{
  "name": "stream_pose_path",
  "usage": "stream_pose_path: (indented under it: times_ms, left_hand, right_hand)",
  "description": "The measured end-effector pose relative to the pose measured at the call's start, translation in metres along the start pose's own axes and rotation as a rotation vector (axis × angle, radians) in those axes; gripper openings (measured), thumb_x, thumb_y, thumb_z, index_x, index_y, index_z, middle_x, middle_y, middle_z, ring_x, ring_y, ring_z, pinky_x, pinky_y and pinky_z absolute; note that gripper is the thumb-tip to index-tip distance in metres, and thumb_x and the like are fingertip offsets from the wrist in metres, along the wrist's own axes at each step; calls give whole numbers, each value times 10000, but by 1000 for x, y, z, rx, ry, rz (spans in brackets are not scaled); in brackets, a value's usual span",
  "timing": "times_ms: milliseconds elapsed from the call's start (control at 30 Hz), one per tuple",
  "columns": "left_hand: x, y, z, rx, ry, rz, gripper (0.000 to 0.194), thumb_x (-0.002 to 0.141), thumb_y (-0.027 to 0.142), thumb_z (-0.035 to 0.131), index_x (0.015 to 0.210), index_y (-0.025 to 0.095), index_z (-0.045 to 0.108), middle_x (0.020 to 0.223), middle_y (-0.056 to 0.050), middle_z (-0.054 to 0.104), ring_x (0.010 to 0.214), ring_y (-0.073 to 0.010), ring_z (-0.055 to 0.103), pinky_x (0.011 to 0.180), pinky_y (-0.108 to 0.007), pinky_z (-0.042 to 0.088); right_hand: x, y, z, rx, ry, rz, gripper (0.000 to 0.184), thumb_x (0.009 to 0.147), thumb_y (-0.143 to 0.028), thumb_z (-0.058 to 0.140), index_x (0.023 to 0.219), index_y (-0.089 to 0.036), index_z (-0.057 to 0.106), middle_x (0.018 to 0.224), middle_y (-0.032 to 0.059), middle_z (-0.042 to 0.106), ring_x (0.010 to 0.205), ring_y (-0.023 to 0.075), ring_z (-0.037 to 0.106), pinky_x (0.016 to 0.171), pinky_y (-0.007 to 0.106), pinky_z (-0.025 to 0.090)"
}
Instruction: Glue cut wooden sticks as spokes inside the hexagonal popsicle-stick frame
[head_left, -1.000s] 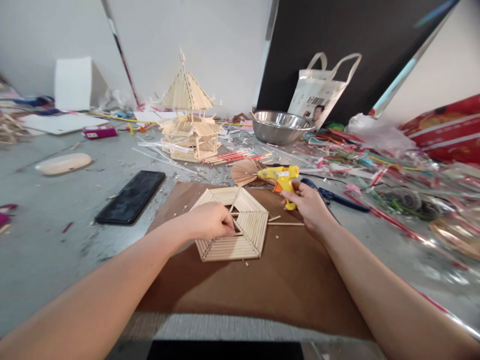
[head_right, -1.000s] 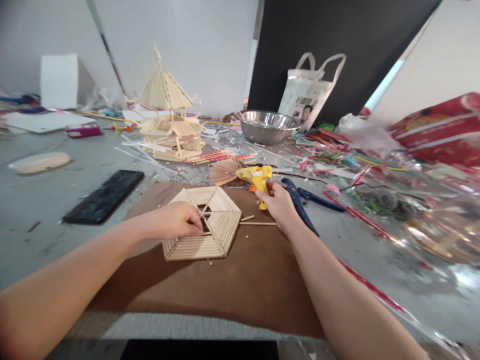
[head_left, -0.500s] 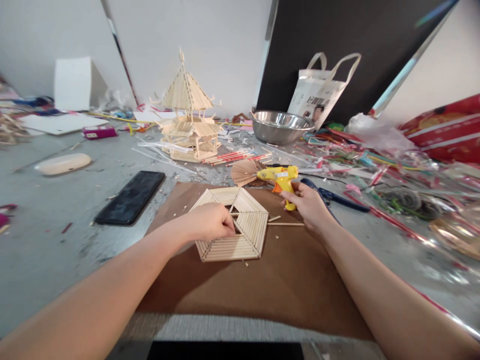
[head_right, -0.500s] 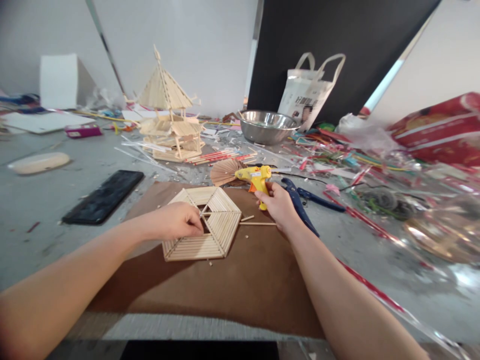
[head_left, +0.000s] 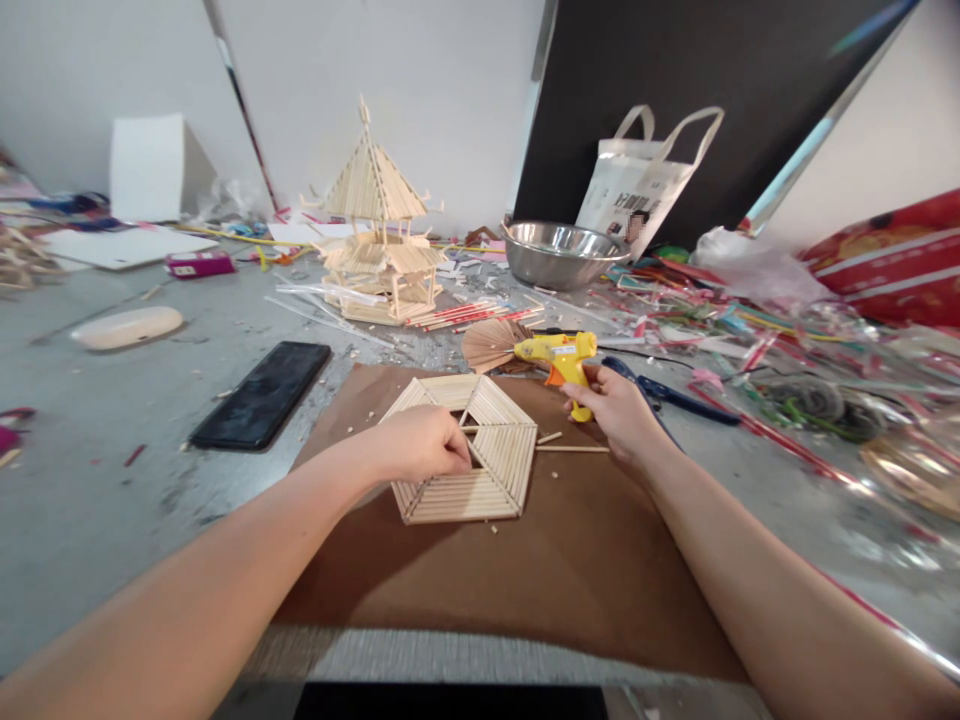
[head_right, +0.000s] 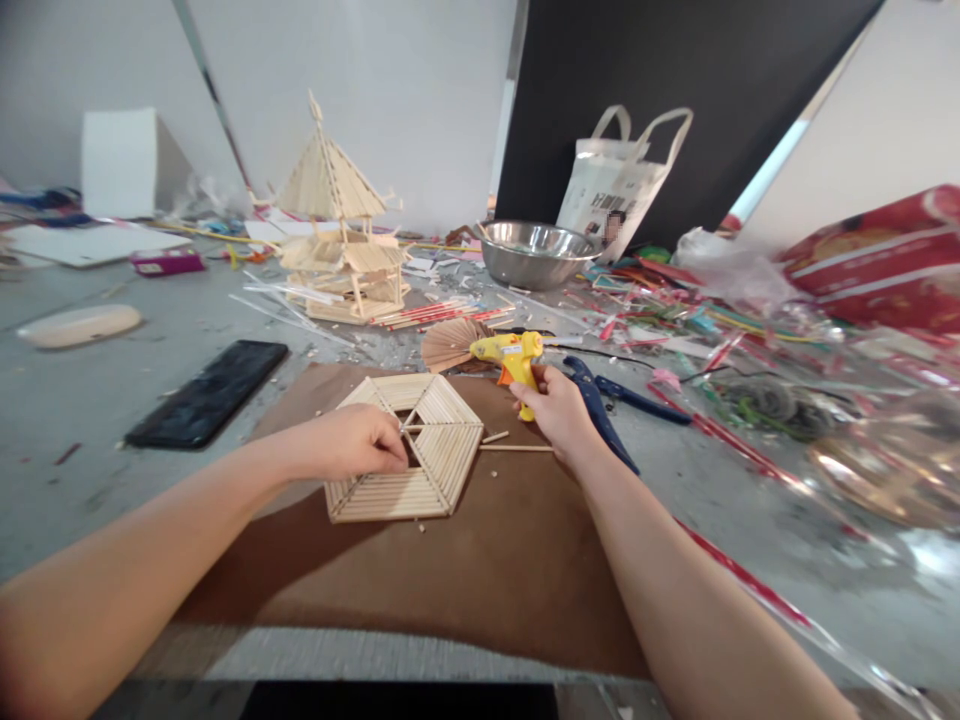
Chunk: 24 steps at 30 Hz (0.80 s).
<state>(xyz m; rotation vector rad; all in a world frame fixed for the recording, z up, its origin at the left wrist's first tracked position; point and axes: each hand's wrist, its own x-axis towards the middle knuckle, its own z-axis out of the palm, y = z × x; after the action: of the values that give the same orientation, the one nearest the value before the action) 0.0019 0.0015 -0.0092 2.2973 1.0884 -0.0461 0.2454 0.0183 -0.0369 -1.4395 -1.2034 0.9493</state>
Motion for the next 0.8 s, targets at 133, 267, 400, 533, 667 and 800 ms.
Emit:
stream_pose_path:
  times_ms: [133,267,400,533,667,800]
  left_hand:
    - [0,0,0,-2,8,-2,257,664,338,482,783,215,673,782,-8,663,666,-126,553,640,-206,365]
    - [1,-1,0,-5,6,-11,250,662,332,484,779,219,673,775,-6,663,657,-126,552,634,-208,367]
    - [1,0,0,2,10,-4,257,664,339,480,777,215,674,770,-10,663,652,-125,551,630,-208,367]
    - [1,1,0,11,10,-6,263,665,339,474,778,212,674,765,-13,664,647,-125,550,623,-207,365]
    - [1,-1,1,13,14,6,261,660,334,475,777,211,674,760,-14,663,644,-125,550,623,-210,366]
    - [0,-1,2,8,16,4,261,655,332,476,773,207,673,757,-17,662,641,-127,550,616,-213,368]
  right_hand:
    - [0,0,0,-10,-11,-3,333,577,-266,643,860,-135,528,693,7,556,479,60,505,408,162,401]
    - [0,-1,0,-10,-6,-9,350,568,-281,650,861,-133,527,681,4,552,479,62,501,407,165,400]
    - [0,-1,0,-29,-1,-16,337,568,-283,647,849,-138,531,664,-6,546,477,63,502,413,171,397]
    - [0,1,-1,-39,-1,-26,339,577,-282,643,867,-146,533,679,-6,551,481,63,507,423,175,396]
    - [1,2,-1,-46,-2,-28,341,580,-280,645,870,-142,531,688,-1,553,480,63,510,423,175,397]
    - [1,2,-2,-44,-9,-25,341,587,-276,641,878,-138,530,700,1,552,486,59,509,423,168,396]
